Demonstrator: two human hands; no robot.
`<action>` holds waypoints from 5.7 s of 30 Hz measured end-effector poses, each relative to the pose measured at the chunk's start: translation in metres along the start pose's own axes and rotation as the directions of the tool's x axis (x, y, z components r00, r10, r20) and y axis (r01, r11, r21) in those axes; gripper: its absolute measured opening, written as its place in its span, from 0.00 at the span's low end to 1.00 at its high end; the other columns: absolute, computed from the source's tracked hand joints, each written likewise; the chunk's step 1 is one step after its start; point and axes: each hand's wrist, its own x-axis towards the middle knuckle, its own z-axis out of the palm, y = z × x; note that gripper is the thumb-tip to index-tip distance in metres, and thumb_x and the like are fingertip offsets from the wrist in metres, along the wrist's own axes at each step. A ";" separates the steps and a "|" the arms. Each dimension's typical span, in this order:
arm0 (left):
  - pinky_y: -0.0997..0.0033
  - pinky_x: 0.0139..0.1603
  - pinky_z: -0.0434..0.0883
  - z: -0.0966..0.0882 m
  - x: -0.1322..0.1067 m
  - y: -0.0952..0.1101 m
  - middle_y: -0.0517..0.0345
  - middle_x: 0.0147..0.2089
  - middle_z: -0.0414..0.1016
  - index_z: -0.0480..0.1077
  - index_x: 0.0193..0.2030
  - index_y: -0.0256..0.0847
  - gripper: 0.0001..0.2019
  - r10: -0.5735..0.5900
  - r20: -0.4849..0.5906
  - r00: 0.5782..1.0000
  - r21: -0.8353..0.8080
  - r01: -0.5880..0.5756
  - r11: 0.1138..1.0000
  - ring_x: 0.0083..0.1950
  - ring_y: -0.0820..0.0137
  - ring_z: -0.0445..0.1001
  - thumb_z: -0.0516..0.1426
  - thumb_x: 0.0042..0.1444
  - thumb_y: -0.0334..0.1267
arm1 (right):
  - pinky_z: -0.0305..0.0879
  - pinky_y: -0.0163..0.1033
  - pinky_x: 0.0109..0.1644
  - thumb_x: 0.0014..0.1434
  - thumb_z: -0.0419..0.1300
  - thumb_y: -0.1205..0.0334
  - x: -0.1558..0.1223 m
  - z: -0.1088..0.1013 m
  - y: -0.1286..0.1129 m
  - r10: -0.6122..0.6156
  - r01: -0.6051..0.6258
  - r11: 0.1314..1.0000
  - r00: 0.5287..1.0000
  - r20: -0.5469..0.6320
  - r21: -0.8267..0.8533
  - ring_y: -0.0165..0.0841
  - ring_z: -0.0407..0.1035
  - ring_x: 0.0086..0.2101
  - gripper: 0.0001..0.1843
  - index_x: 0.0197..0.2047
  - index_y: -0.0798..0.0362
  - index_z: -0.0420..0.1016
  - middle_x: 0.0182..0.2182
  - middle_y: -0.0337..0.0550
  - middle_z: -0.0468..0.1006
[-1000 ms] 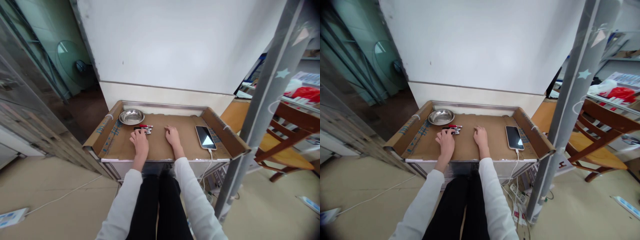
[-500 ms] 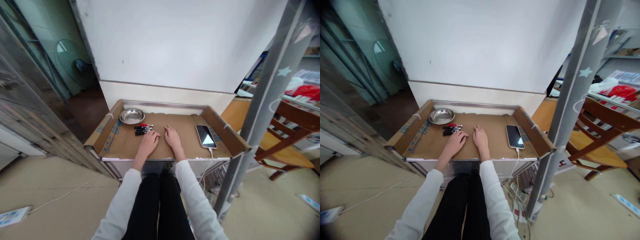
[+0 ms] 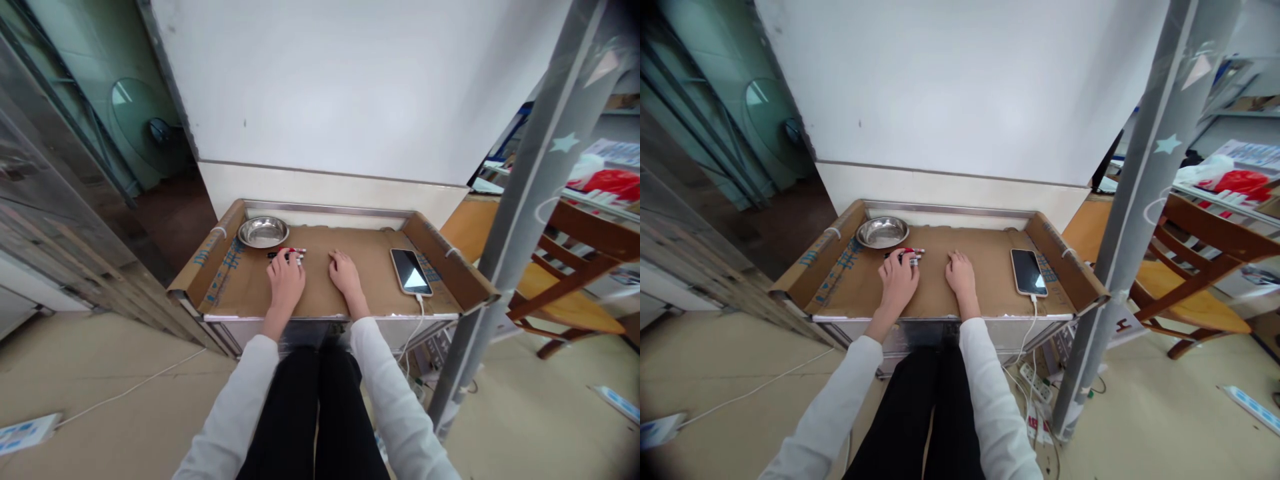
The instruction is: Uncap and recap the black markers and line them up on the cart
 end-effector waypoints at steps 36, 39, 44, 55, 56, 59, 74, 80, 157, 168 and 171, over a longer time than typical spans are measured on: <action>0.69 0.50 0.69 0.064 0.069 0.035 0.52 0.47 0.72 0.63 0.59 0.43 0.19 0.243 -0.125 0.962 -0.668 -0.262 0.696 0.45 0.70 0.72 0.49 0.63 0.44 | 0.73 0.32 0.46 0.57 0.54 0.69 0.026 -0.031 0.040 0.110 -0.477 -0.150 0.862 0.495 0.866 0.27 0.74 0.36 0.10 0.40 0.56 0.76 0.38 0.45 0.80; 0.70 0.49 0.67 0.061 0.068 0.034 0.53 0.45 0.72 0.60 0.62 0.44 0.21 0.305 -0.086 0.948 -0.621 -0.291 0.728 0.44 0.71 0.72 0.46 0.64 0.44 | 0.71 0.30 0.49 0.58 0.53 0.70 0.025 -0.031 0.039 0.104 -0.494 -0.178 0.850 0.516 0.851 0.27 0.75 0.38 0.10 0.39 0.57 0.76 0.39 0.46 0.80; 0.72 0.49 0.66 0.061 0.068 0.036 0.53 0.44 0.71 0.57 0.64 0.44 0.22 0.328 -0.079 0.941 -0.604 -0.307 0.735 0.44 0.71 0.71 0.45 0.65 0.44 | 0.71 0.30 0.49 0.59 0.52 0.70 0.024 -0.032 0.037 0.097 -0.507 -0.185 0.843 0.529 0.842 0.28 0.74 0.42 0.11 0.38 0.58 0.76 0.40 0.47 0.80; 0.67 0.48 0.69 0.066 0.075 0.029 0.49 0.48 0.72 0.64 0.53 0.39 0.17 -0.092 -0.175 0.980 -0.722 -0.065 0.689 0.45 0.69 0.72 0.45 0.65 0.44 | 0.68 0.36 0.56 0.53 0.60 0.69 0.018 -0.033 0.036 0.155 -0.389 -0.068 0.905 0.395 0.919 0.30 0.73 0.44 0.08 0.38 0.55 0.77 0.43 0.44 0.79; 0.67 0.48 0.69 0.067 0.075 0.029 0.49 0.47 0.72 0.65 0.51 0.39 0.15 -0.086 -0.163 0.983 -0.709 -0.056 0.703 0.45 0.69 0.72 0.45 0.64 0.42 | 0.67 0.38 0.57 0.52 0.62 0.68 0.017 -0.032 0.036 0.153 -0.378 -0.027 0.913 0.377 0.926 0.30 0.73 0.43 0.08 0.38 0.55 0.77 0.42 0.44 0.79; 0.66 0.50 0.68 0.068 0.072 0.028 0.51 0.44 0.72 0.67 0.45 0.39 0.10 0.112 -0.071 0.991 -0.637 -0.131 0.760 0.46 0.69 0.71 0.47 0.62 0.35 | 0.66 0.43 0.56 0.48 0.64 0.65 0.016 -0.026 0.035 0.192 -0.262 0.177 0.955 0.227 0.949 0.31 0.73 0.41 0.11 0.38 0.54 0.77 0.39 0.43 0.80; 0.60 0.51 0.62 0.071 0.069 0.025 0.52 0.47 0.72 0.70 0.45 0.42 0.16 0.273 0.156 0.949 -0.342 -0.208 0.916 0.50 0.61 0.63 0.47 0.56 0.24 | 0.58 0.48 0.52 0.54 0.58 0.63 0.015 -0.015 0.022 0.012 -0.006 0.985 0.999 -0.034 0.170 0.40 0.65 0.47 0.11 0.42 0.50 0.74 0.44 0.47 0.74; 0.55 0.52 0.58 0.064 0.061 0.028 0.51 0.46 0.69 0.70 0.43 0.44 0.11 0.303 0.222 0.927 -0.295 -0.232 0.927 0.50 0.59 0.62 0.50 0.57 0.32 | 0.61 0.46 0.50 0.55 0.58 0.66 0.015 -0.012 0.030 0.063 -0.047 0.973 0.996 -0.062 0.228 0.38 0.67 0.42 0.06 0.35 0.53 0.75 0.36 0.47 0.76; 0.51 0.51 0.58 0.034 0.024 0.024 0.41 0.47 0.69 0.66 0.46 0.36 0.12 -0.178 0.098 0.979 -0.043 0.183 0.982 0.52 0.52 0.64 0.49 0.56 0.34 | 0.50 0.48 0.52 0.61 0.47 0.59 0.004 -0.025 0.006 -0.005 0.006 1.000 0.996 0.086 -0.007 0.39 0.60 0.47 0.15 0.42 0.47 0.75 0.44 0.47 0.69; 0.52 0.47 0.62 0.029 0.027 0.027 0.39 0.44 0.74 0.73 0.39 0.34 0.21 -0.180 0.074 0.981 -0.024 0.182 0.983 0.47 0.53 0.68 0.41 0.63 0.38 | 0.52 0.49 0.52 0.59 0.47 0.63 0.006 -0.023 0.009 0.027 -0.024 0.999 0.996 0.090 -0.042 0.40 0.60 0.46 0.19 0.51 0.47 0.71 0.45 0.49 0.68; 0.53 0.48 0.63 0.026 0.025 0.027 0.43 0.46 0.73 0.70 0.44 0.36 0.12 -0.111 0.106 0.988 -0.048 0.117 0.992 0.50 0.53 0.67 0.49 0.56 0.34 | 0.51 0.48 0.52 0.59 0.48 0.63 0.006 -0.023 0.009 0.038 -0.036 0.999 0.996 0.084 -0.019 0.39 0.60 0.47 0.18 0.49 0.47 0.72 0.45 0.48 0.69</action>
